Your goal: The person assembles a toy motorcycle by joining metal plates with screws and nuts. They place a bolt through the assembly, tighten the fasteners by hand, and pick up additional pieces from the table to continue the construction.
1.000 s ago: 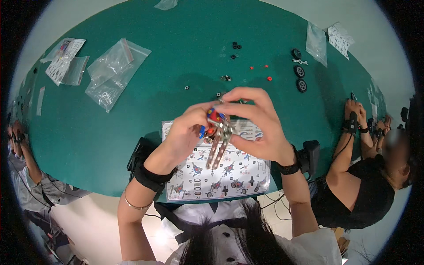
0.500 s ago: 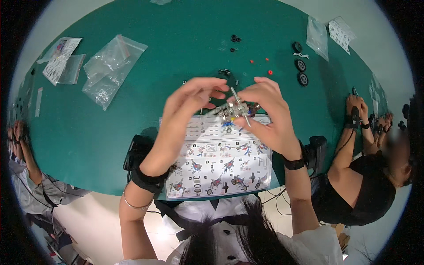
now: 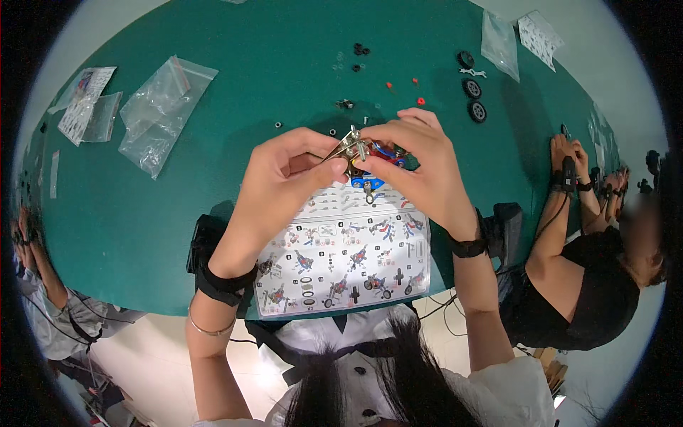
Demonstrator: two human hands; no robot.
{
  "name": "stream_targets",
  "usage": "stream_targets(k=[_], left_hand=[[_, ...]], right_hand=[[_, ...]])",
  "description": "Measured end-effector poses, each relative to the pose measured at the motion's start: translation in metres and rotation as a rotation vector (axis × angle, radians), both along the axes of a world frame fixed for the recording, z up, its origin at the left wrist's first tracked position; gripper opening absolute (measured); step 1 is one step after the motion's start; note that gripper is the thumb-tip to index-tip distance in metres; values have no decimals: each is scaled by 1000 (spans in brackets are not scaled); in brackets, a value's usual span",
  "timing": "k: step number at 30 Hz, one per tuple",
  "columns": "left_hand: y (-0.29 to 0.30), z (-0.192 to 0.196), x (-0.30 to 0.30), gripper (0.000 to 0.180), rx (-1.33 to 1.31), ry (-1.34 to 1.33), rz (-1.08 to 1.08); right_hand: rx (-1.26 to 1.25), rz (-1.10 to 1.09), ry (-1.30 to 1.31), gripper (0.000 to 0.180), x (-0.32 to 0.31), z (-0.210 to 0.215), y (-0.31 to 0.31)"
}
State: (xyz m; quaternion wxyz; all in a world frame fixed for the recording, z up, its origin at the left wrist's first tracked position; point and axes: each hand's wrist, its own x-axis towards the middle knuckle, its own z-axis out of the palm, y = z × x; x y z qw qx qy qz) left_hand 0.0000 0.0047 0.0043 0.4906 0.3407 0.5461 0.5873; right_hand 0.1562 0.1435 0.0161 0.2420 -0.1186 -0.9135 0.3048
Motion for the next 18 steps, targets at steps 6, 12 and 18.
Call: stream_targets(k=[6, 12, 18], left_hand=[[-1, -2, -3, 20, -22, -46, 41], [0, -1, -3, 22, -12, -109, 60], [-1, -1, -3, 24, 31, -165, 136]], right_hand=[[-99, -25, -22, 34, 0, 9, 1], [-299, -6, 276, 53, -1, -7, 11], [-998, -14, 103, 50, -1, 5, -4]])
